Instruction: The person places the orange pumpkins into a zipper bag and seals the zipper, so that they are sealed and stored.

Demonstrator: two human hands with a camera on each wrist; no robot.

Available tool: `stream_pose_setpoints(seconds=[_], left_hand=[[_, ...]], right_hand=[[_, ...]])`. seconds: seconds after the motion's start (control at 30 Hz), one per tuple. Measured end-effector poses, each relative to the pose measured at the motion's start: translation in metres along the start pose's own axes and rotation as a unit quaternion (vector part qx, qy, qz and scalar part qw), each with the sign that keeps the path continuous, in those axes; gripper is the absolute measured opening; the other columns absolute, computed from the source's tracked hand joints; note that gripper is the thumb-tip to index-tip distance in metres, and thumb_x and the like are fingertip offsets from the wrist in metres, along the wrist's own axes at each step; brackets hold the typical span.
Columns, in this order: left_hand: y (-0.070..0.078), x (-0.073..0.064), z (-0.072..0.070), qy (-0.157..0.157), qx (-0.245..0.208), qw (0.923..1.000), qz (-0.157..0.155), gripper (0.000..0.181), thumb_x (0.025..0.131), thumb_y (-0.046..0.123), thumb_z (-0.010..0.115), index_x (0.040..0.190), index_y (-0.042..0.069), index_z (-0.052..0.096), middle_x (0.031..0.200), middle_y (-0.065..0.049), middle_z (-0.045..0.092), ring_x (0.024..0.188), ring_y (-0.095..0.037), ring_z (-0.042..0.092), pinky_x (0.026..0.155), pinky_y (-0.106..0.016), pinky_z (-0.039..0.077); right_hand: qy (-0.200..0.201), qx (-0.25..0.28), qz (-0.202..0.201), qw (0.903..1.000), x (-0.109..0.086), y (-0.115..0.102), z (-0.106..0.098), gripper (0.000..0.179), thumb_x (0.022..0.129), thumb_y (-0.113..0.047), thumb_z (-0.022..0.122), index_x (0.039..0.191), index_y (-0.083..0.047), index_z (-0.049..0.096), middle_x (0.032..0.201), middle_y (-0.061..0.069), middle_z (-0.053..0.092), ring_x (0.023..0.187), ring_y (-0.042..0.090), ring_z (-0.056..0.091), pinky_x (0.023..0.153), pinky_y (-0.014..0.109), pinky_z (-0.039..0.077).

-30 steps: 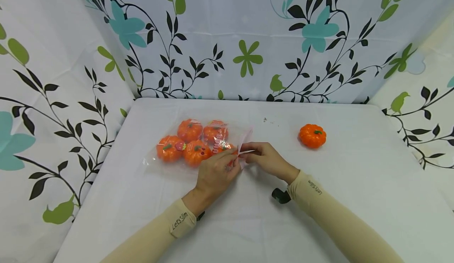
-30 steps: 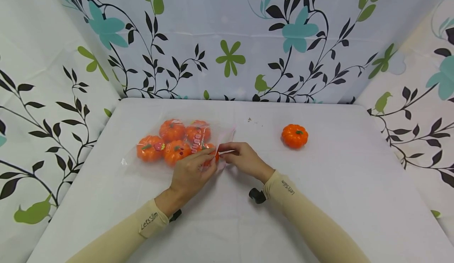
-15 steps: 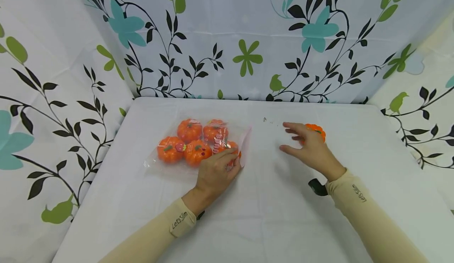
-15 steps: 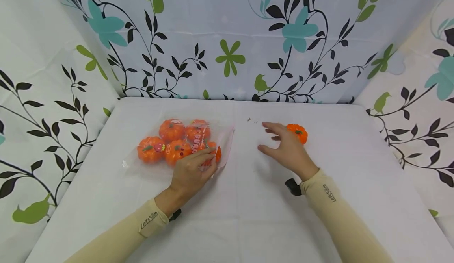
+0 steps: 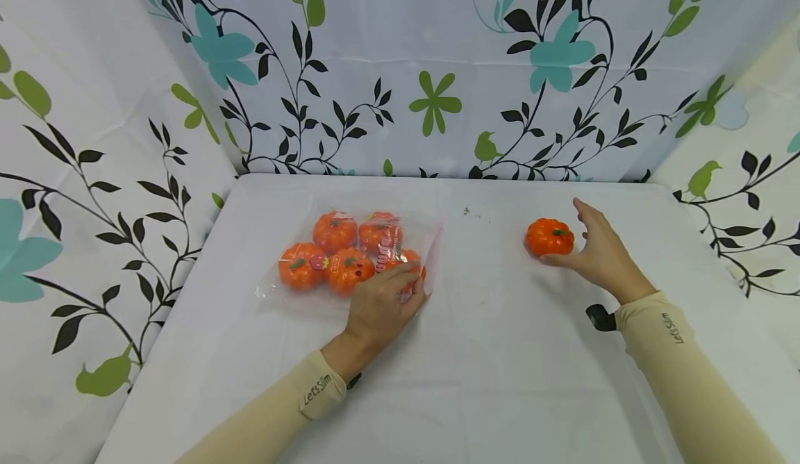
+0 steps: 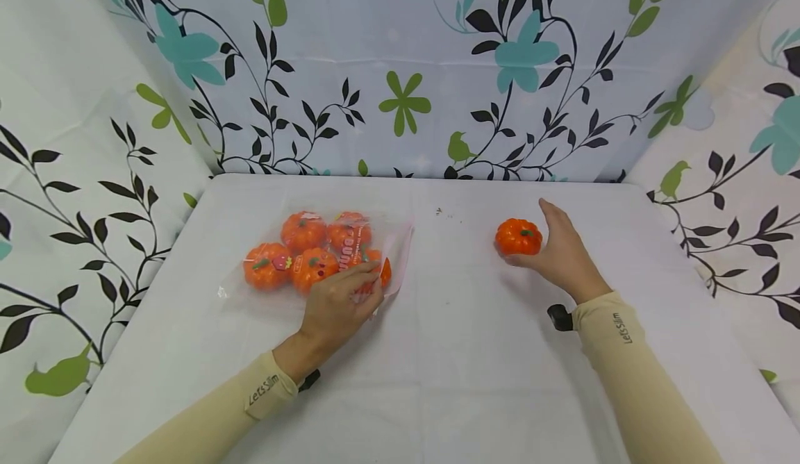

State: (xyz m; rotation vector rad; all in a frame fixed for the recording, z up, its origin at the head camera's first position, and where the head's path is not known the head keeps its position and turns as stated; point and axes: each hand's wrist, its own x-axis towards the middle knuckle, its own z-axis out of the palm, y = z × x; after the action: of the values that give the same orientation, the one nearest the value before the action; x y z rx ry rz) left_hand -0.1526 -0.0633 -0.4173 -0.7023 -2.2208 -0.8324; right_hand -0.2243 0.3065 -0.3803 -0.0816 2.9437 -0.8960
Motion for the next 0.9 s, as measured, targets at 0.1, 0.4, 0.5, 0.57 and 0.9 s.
stream_pose_setpoints(seconds=[0.1, 0.4, 0.5, 0.57, 0.9], left_hand=[[0.001, 0.0, 0.0, -0.003, 0.001, 1.0, -0.001, 0.013, 0.081, 0.005, 0.077, 0.093, 0.001, 0.079, 0.101, -0.011, 0.077, 0.092, -0.023, 0.075, 0.076, -0.031, 0.059], [0.002, -0.001, -0.001, -0.004, 0.003, 1.0, 0.0, 0.013, 0.081, 0.004, 0.077, 0.093, 0.0, 0.079, 0.101, -0.011, 0.077, 0.091, -0.022, 0.075, 0.076, -0.03, 0.059], [0.002, -0.002, -0.001, -0.003, 0.002, 1.0, 0.003, 0.013, 0.081, 0.004, 0.077, 0.092, 0.0, 0.079, 0.101, -0.011, 0.077, 0.091, -0.022, 0.075, 0.075, -0.03, 0.059], [0.002, -0.002, -0.001, -0.007, 0.002, 1.0, 0.001, 0.013, 0.081, 0.005, 0.077, 0.093, 0.0, 0.079, 0.102, -0.011, 0.077, 0.091, -0.022, 0.075, 0.076, -0.03, 0.059], [0.001, -0.003, -0.001, -0.005, 0.005, 1.0, 0.001, 0.013, 0.081, 0.006, 0.078, 0.093, 0.0, 0.079, 0.102, -0.011, 0.077, 0.09, -0.022, 0.075, 0.074, -0.029, 0.059]], right_hand=[[-0.02, 0.008, 0.027, 0.9994, 0.003, 0.009, 0.005, 0.129, 0.075, -0.049, 0.087, 0.162, -0.006, 0.001, 0.158, 0.033, 0.021, 0.133, 0.056, 0.037, 0.097, 0.07, 0.042], [-0.033, 0.037, 0.061, 0.9969, 0.009, 0.027, 0.023, 0.121, 0.078, -0.047, 0.085, 0.159, 0.004, 0.011, 0.156, 0.032, 0.026, 0.136, 0.051, 0.036, 0.105, 0.065, 0.039], [-0.021, 0.042, 0.07, 0.9964, 0.009, 0.029, 0.026, 0.116, 0.08, -0.047, 0.083, 0.158, 0.004, 0.015, 0.153, 0.033, 0.031, 0.134, 0.051, 0.038, 0.106, 0.064, 0.038], [-0.009, 0.045, 0.075, 0.9961, 0.008, 0.029, 0.028, 0.112, 0.081, -0.048, 0.082, 0.158, 0.004, 0.018, 0.152, 0.032, 0.034, 0.133, 0.049, 0.039, 0.106, 0.064, 0.039], [-0.015, 0.084, 0.073, 0.9937, 0.006, 0.011, 0.035, 0.104, 0.081, -0.054, 0.08, 0.155, -0.001, 0.03, 0.15, 0.025, 0.042, 0.132, 0.044, 0.044, 0.105, 0.061, 0.042]])
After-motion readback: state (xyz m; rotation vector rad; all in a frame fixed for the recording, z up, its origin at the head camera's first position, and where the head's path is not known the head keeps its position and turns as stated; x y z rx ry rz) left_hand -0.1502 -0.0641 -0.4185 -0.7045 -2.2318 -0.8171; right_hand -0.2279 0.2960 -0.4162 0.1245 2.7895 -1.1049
